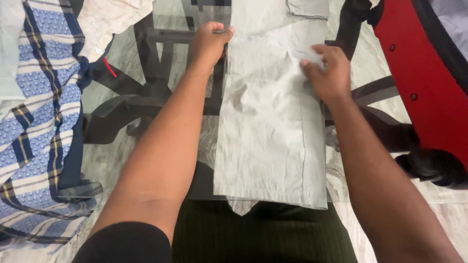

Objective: The person folds a blue shirt and a pair of grey pants on a glass table and places the blue shirt into a red suitcase.

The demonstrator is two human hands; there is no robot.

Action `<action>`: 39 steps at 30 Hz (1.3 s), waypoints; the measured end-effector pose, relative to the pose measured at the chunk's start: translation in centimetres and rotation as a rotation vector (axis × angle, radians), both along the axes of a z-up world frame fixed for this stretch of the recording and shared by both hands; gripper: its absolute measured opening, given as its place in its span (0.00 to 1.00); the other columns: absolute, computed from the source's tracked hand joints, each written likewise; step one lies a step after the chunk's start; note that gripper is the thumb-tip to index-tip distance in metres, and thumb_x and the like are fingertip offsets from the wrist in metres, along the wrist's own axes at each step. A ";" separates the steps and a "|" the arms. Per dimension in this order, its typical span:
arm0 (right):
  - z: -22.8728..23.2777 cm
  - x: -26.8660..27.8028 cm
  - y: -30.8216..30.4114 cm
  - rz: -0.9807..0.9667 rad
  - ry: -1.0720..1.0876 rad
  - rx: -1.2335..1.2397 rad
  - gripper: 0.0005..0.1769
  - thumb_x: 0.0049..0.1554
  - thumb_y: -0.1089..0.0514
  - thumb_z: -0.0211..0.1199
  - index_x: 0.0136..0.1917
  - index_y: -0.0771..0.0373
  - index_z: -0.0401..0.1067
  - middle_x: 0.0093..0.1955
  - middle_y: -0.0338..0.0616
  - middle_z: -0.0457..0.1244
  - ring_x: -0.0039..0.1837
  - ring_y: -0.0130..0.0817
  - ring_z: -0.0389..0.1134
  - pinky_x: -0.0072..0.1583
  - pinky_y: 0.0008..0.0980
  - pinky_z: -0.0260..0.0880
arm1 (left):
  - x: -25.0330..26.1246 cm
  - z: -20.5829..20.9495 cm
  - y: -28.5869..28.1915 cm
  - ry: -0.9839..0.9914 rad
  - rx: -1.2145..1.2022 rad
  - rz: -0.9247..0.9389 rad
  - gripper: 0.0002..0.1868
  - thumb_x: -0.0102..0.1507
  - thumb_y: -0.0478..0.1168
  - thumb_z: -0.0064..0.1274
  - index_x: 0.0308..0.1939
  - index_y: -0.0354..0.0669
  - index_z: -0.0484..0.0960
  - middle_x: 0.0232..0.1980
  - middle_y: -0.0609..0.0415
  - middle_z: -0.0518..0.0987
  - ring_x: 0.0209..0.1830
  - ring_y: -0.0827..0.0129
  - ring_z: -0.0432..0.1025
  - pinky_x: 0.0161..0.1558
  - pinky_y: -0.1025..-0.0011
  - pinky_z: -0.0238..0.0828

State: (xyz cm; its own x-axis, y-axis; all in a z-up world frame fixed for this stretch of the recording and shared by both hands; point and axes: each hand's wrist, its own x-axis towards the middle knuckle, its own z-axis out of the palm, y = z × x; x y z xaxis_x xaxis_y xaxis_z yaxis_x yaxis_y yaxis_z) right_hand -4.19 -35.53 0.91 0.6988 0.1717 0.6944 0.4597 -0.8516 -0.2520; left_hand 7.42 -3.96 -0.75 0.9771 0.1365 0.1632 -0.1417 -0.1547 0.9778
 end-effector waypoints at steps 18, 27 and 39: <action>-1.5 1.9 -2.9 0.097 0.333 0.768 0.11 0.62 0.67 0.70 0.59 0.71 0.77 0.42 0.31 0.63 0.43 0.17 0.60 0.47 0.18 0.62 | 4.0 -3.6 -2.3 -0.611 0.173 -0.136 0.23 0.58 0.27 0.63 0.59 0.36 0.83 0.65 0.50 0.77 0.54 0.61 0.73 0.51 0.69 0.72; -2.5 2.3 -2.6 -0.042 0.170 0.112 0.24 0.55 0.72 0.65 0.66 0.72 0.74 0.66 0.56 0.64 0.55 0.44 0.68 0.57 0.35 0.70 | 0.8 -2.0 -4.2 -0.416 0.719 0.044 0.14 0.59 0.25 0.50 0.48 0.29 0.82 0.64 0.41 0.73 0.58 0.44 0.72 0.57 0.55 0.70; 1.5 -1.1 3.1 -0.126 0.118 -0.204 0.33 0.49 0.65 0.65 0.70 0.63 0.70 0.73 0.57 0.58 0.72 0.56 0.59 0.66 0.56 0.59 | 1.1 0.8 -4.8 -0.518 0.720 0.143 0.19 0.52 0.32 0.60 0.48 0.42 0.83 0.59 0.45 0.74 0.61 0.46 0.66 0.54 0.48 0.66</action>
